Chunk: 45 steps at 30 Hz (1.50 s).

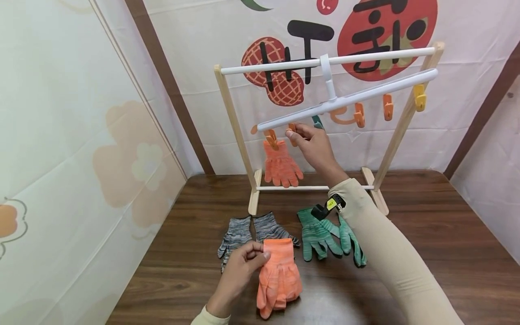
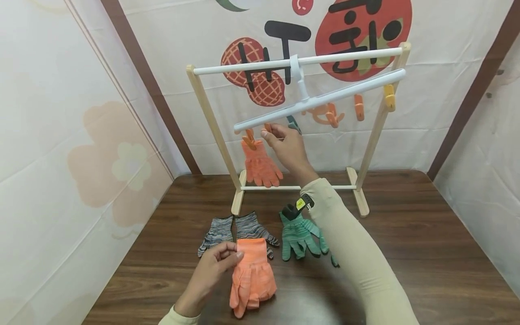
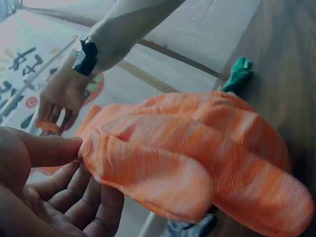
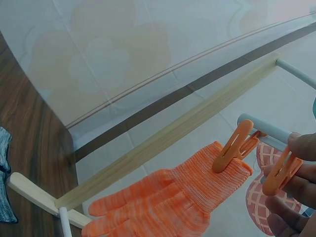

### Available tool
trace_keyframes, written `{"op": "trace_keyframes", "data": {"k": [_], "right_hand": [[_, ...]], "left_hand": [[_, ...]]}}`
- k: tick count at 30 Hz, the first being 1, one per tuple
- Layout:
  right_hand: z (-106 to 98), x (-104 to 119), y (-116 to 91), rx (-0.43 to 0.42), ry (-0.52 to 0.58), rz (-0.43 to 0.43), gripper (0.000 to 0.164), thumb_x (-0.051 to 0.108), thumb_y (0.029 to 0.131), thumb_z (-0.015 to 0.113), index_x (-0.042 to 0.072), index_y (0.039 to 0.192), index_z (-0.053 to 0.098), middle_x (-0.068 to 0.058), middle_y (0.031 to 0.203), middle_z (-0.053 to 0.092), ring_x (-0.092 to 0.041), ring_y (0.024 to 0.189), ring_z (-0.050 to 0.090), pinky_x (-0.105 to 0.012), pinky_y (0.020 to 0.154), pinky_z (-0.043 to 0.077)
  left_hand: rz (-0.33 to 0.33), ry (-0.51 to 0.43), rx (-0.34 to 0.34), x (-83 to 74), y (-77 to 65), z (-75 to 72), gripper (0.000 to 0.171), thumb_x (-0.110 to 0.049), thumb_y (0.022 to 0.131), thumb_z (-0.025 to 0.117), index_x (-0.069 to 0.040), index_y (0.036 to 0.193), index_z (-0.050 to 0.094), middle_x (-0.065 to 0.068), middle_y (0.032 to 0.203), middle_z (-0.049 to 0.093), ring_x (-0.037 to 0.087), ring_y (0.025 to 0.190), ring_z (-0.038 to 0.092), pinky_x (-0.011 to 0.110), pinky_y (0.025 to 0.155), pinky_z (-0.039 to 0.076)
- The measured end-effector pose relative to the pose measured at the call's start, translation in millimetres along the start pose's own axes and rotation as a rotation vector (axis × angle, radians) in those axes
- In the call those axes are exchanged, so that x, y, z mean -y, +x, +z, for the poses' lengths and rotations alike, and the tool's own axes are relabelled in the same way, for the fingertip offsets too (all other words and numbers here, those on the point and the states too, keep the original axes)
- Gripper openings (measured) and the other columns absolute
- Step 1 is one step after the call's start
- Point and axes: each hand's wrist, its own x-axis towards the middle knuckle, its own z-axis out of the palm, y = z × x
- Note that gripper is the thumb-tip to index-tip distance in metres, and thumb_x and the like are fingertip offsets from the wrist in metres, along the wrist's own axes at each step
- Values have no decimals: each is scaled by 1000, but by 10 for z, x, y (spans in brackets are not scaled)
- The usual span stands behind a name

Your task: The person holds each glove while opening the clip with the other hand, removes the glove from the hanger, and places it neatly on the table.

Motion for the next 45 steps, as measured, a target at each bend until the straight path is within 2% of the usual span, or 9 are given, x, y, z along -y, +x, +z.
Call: {"op": "trace_keyframes", "data": {"k": [6,15,21,27,33,35,39,45], "right_hand": [[-23,-38,3,-10,-10,4,38,34,100,67,11,130,71,-11,101,71,-18,90,60,-34,77,45],[-29,-53,-3,-12,-24,-1,38,35,100,67,12,130,71,-9,99,72,-17,92,62,-34,77,46],[-25,-48,5,-4,-31,-3,39,35,100,67,12,131,70,-8,100,72,-17,92,63,-33,76,46],[-33,-48,17,-8,-29,-11,40,35,100,67,11,133,69,-12,104,73,-18,94,64,-35,79,48],[-32,-41,19,3,-20,-2,42,33,101,66,10,136,66,-14,110,72,-21,98,65,-40,85,50],[-31,-41,18,7,-20,-1,43,34,101,66,10,136,66,-12,109,72,-21,98,65,-40,85,50],[-40,-47,12,8,-17,-7,42,34,101,66,10,135,67,-12,107,72,-21,97,64,-38,84,49],[-61,-61,0,2,-25,-7,41,34,101,66,10,135,67,-11,104,72,-22,96,63,-39,84,49]], "left_hand": [[-92,7,-31,155,-44,-65,18,-5,92,71,9,102,66,5,81,68,11,72,60,27,67,52],[-185,96,-87,344,-75,-324,15,-5,92,70,8,98,65,3,75,66,12,66,56,27,60,49],[-217,208,-114,441,-109,-469,12,-3,91,70,7,95,65,1,71,63,12,62,54,27,57,47],[-268,333,-98,482,-164,-623,11,-6,89,71,3,92,64,0,70,60,14,64,52,29,58,44],[-264,521,-108,537,-203,-754,11,-11,89,73,-3,89,66,-3,67,57,14,62,49,30,58,40],[-241,614,-122,553,-212,-786,10,-13,88,74,-5,88,67,-4,67,58,14,62,49,32,59,40],[-202,739,-138,559,-224,-802,11,-16,87,75,-10,84,67,-5,66,55,14,61,48,32,59,39],[-178,826,-91,528,-236,-799,17,-19,86,77,-14,77,64,-4,66,53,15,60,47,33,57,37]]}}
